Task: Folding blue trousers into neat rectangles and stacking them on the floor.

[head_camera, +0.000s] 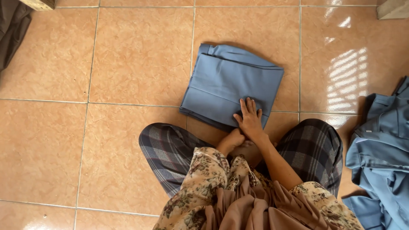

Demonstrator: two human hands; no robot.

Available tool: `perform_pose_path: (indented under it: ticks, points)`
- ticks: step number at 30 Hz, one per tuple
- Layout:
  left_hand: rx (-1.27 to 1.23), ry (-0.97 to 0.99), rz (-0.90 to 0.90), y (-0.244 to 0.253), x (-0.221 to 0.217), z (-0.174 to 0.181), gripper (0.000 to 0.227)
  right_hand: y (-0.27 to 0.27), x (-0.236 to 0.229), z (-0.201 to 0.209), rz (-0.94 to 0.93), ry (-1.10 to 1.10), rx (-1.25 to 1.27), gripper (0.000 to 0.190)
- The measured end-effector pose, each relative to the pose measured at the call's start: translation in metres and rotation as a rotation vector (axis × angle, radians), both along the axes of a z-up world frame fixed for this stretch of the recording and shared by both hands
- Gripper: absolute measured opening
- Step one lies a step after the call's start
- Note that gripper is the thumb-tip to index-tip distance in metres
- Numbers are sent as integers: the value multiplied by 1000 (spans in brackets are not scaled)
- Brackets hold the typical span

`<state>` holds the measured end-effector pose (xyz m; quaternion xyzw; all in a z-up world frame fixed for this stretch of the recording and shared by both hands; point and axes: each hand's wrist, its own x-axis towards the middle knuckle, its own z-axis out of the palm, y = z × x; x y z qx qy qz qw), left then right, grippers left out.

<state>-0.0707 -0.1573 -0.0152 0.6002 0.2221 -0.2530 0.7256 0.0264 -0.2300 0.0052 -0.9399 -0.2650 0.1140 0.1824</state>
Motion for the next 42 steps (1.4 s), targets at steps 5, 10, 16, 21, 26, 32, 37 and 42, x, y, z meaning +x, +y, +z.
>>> perform_pose_path:
  ticks: [5,10,16,21,26,32,37,42]
  points:
    - [219,-93,56,113,23,83,19,-17,15,16,-10,17,16,70]
    - [1117,-173,381,183,35,20,44,-28,23,15,3,19,-24,68]
    - [1279,-2,222,174,38,-46,82,-22,-12,31,-56,32,-134,93]
    - [966,120,272,191,28,-57,93,-19,-11,35,41,166,-258,134]
    - [35,207,694,150,13,88,98,-17,-11,38,96,141,-244,129]
    - [-483,3,1225,135,-8,132,72,0,-22,35,292,142,-142,111]
    - [-281,-186,1353,125,20,169,67,13,-43,22,64,496,333,64]
    - [-191,-381,870,77,75,243,95,9,-26,72,-597,1367,857,78]
